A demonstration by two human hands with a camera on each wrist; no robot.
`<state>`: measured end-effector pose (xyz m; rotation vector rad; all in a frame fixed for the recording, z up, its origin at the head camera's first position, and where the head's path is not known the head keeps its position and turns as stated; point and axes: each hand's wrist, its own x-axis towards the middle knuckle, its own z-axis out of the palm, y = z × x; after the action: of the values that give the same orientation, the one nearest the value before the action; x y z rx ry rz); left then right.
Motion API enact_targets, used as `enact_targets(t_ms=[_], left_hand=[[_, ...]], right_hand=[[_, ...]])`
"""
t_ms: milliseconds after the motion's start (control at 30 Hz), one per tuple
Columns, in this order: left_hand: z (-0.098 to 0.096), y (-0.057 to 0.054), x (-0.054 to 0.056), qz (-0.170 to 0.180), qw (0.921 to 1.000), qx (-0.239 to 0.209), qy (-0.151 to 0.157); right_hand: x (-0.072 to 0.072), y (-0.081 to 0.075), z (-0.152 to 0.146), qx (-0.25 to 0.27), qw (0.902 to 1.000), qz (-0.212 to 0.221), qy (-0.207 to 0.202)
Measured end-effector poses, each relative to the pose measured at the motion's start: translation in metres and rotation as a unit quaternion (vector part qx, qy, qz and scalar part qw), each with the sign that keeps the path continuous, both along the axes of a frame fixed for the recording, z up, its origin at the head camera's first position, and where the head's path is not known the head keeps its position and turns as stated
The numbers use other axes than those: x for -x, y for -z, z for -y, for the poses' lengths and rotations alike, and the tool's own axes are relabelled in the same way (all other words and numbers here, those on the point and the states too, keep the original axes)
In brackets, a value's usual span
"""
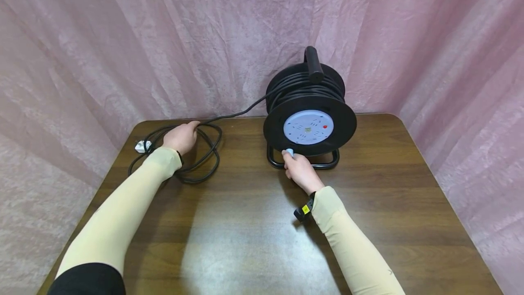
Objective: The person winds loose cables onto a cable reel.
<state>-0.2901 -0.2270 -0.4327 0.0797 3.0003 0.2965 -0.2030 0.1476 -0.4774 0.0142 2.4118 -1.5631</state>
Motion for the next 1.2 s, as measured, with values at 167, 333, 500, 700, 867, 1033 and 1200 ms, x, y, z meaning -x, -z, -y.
enact_targets(t_ms=[167, 333, 500, 700, 867, 1033, 1200], left_hand=[[-0.001, 0.003, 0.002, 0.017, 0.9998, -0.002, 0.007], [-0.004, 0.003, 0.002, 0.016, 0.9998, -0.003, 0.010], [-0.008, 0.001, 0.000, 0.007, 0.9998, -0.013, 0.012], [-0.010, -0.001, -0.003, 0.018, 0.9993, -0.026, 0.019], [-0.012, -0.002, -0.004, 0.019, 0.9992, -0.027, 0.024], [-0.015, -0.005, -0.005, 0.015, 0.9991, -0.029, 0.027], [-0.016, -0.006, -0.005, 0.016, 0.9991, -0.031, 0.022]], right_hand=[[0.001, -0.001, 0.001, 0.005, 1.0000, 0.003, -0.006], [0.001, -0.005, 0.005, 0.005, 0.9999, 0.011, -0.009], [0.002, -0.009, 0.009, 0.005, 0.9999, 0.007, -0.012], [0.002, -0.013, 0.014, 0.009, 0.9999, 0.002, -0.014], [0.002, -0.016, 0.018, 0.002, 0.9998, -0.006, -0.018], [0.003, -0.020, 0.020, 0.007, 0.9995, -0.014, -0.026], [0.004, -0.025, 0.023, 0.016, 0.9993, -0.014, -0.030]])
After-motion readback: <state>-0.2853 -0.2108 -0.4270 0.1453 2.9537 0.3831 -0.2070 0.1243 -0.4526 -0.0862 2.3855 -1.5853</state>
